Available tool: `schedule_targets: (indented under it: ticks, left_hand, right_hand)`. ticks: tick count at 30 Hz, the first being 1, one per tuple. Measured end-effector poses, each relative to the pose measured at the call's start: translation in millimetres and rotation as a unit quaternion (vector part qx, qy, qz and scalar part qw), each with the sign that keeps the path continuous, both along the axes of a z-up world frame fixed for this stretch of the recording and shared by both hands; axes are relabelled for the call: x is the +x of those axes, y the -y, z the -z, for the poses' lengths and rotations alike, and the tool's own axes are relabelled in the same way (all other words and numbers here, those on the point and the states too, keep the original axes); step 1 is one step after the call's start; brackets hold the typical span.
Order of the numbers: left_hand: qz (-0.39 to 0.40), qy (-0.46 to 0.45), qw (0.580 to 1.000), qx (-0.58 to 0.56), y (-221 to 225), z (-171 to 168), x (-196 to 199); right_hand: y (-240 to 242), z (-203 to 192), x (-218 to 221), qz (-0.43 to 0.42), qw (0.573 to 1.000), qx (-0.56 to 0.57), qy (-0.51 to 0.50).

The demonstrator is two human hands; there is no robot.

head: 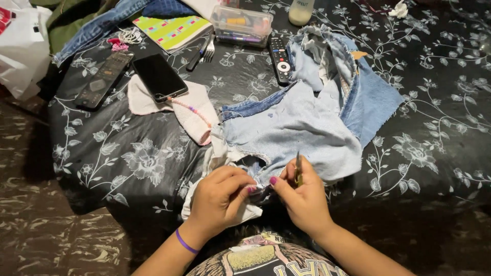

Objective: Using small scissors to pick and cut threads to rip open the seams of denim shorts.

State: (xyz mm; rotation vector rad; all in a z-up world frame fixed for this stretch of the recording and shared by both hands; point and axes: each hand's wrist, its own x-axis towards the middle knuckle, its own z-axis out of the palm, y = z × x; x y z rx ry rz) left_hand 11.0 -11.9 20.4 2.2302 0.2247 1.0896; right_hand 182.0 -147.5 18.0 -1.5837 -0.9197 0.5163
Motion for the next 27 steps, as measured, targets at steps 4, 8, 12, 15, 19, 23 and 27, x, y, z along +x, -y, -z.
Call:
schedule_targets:
  ticks: [4, 8, 12, 15, 19, 23, 27]
  left_hand:
    - [0.032, 0.006, 0.997, -0.064, 0, -7, 8]
    - [0.027, 0.006, 0.986, -0.163, -5, 0, 10]
    - [0.011, -0.028, 0.97, -0.243, -7, -7, 9]
    - [0.003, -0.036, 0.969, -0.245, -11, -4, 8]
    - [0.001, -0.03, 0.966, -0.257, -13, -2, 8]
    - [0.011, -0.037, 0.962, -0.269, -16, 0, 8]
    - [0.032, -0.095, 0.959, -0.266, -25, 6, 7]
  right_hand:
    - [-3, -3, 7, -0.028, 0.988, 0.047, -0.142]
    - [-8, -11, 9, -0.024, 0.977, 0.067, -0.199]
    - [-12, -9, 8, -0.034, 0.979, 0.081, -0.183]
    - [-12, -10, 5, -0.019, 0.996, 0.061, -0.068]
    - [-11, -16, -5, -0.023, 0.992, 0.106, -0.059]
    - [-7, -22, -9, 0.013, 0.996, 0.058, 0.061]
    - [-9, -33, -10, 0.002, 0.975, 0.101, 0.197]
